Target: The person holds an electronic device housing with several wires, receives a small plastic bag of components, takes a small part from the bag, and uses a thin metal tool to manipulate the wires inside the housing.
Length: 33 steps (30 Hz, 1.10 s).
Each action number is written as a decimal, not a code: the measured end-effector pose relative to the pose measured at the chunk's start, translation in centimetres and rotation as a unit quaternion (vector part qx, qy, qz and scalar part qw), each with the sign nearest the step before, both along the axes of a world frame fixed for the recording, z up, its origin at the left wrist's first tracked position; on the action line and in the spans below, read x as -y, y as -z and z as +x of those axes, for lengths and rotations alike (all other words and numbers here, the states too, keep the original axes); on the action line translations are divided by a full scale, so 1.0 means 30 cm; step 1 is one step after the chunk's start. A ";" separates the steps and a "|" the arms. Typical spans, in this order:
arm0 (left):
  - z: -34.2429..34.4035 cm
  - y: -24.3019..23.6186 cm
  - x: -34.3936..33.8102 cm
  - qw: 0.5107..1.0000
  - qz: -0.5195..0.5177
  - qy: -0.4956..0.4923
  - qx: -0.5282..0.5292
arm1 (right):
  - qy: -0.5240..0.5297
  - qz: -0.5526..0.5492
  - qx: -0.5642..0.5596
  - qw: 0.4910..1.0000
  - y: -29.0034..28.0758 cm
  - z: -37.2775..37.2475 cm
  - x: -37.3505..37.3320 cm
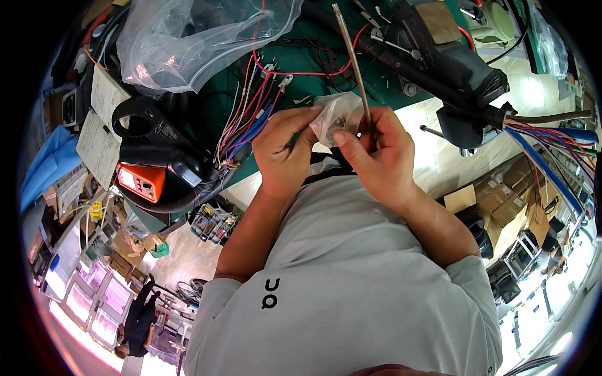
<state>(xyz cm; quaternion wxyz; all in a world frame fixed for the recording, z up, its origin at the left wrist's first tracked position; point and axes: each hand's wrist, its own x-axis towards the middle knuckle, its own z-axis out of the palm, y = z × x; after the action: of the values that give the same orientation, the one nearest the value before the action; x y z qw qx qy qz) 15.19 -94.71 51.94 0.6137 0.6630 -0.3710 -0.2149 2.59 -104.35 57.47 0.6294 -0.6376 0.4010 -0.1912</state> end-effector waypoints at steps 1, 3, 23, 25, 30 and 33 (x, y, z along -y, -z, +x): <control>0.009 -0.003 -0.001 1.000 -0.001 0.016 -0.024 | 0.001 0.022 0.011 1.000 0.003 -0.001 0.002; 0.028 -0.014 0.000 0.996 -0.002 0.050 -0.071 | -0.003 0.042 0.032 0.999 0.008 0.002 0.010; 0.006 0.001 0.036 0.971 -0.072 0.114 -0.200 | 0.007 0.111 0.069 0.991 -0.006 0.013 0.013; 0.001 -0.001 0.034 0.970 -0.065 0.136 -0.191 | 0.003 0.101 0.068 0.993 0.004 0.008 0.014; 0.014 0.008 0.023 0.958 -0.010 0.134 -0.252 | 0.008 0.093 0.037 0.995 0.004 0.009 0.016; 0.023 0.018 0.018 0.955 -0.012 0.139 -0.261 | 0.003 0.099 0.039 0.994 0.009 0.006 0.012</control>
<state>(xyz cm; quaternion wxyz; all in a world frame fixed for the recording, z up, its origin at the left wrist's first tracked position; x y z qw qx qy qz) 15.86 -95.27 51.40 0.6611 0.5184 -0.2884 -0.4594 2.77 -104.72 57.21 0.7041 -0.5631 0.3948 -0.1768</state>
